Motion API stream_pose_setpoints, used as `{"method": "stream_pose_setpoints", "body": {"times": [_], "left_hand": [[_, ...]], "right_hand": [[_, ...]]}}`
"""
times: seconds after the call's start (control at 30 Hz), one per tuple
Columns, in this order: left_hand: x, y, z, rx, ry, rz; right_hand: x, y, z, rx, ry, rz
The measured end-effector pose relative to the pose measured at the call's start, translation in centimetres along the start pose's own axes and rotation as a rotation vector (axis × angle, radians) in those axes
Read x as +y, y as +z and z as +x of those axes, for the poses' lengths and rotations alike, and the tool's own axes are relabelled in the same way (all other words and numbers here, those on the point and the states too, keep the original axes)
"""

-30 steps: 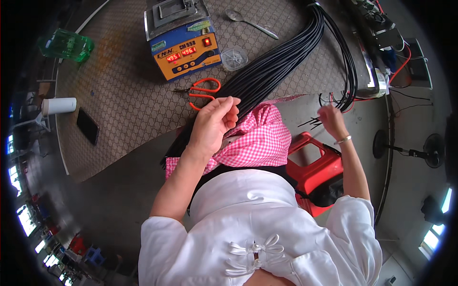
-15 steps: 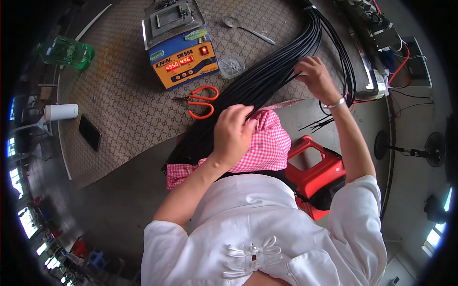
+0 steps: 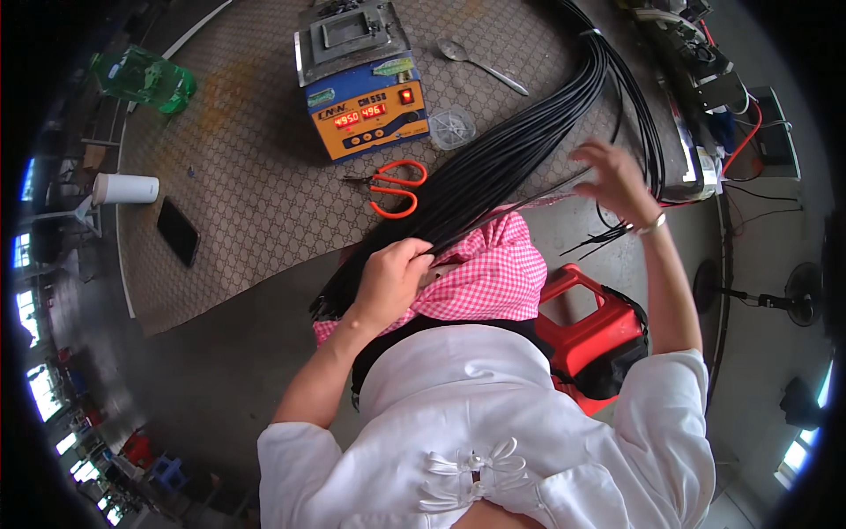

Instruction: Manually assembling and testing electrical wire harnesses at an industrial workbench.

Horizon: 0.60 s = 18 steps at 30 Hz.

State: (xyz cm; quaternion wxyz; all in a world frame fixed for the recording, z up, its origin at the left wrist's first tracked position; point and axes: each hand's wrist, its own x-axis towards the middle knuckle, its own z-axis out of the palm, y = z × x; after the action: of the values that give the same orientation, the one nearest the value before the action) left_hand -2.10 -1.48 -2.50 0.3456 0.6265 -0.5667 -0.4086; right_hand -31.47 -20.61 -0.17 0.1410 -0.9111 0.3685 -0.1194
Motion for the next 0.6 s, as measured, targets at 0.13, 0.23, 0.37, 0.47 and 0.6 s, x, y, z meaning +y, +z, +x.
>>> {"method": "stream_pose_setpoints", "body": {"times": [0.13,0.23,0.37,0.47,0.6], "left_hand": [[1.5,2.3,0.9,0.084,0.047,-0.156],[2.0,1.4,0.9,0.1,0.196,0.058],[0.4,-2.4,-0.9,-0.01,0.06,0.096],[-0.5,-4.4,-2.1,-0.098,-0.007,0.112],[-4.9,-3.2,-2.6,0.009,0.32,0.352]], "right_hand": [[-10.8,3.4,1.9,-0.233,-0.088,0.736],[-11.5,4.7,2.3,-0.237,-0.255,0.661],[-8.4,2.7,0.9,-0.187,-0.033,0.539],[-7.7,2.4,0.2,-0.19,-0.004,0.531],[-7.1,4.2,-0.6,-0.164,0.053,0.483]]}}
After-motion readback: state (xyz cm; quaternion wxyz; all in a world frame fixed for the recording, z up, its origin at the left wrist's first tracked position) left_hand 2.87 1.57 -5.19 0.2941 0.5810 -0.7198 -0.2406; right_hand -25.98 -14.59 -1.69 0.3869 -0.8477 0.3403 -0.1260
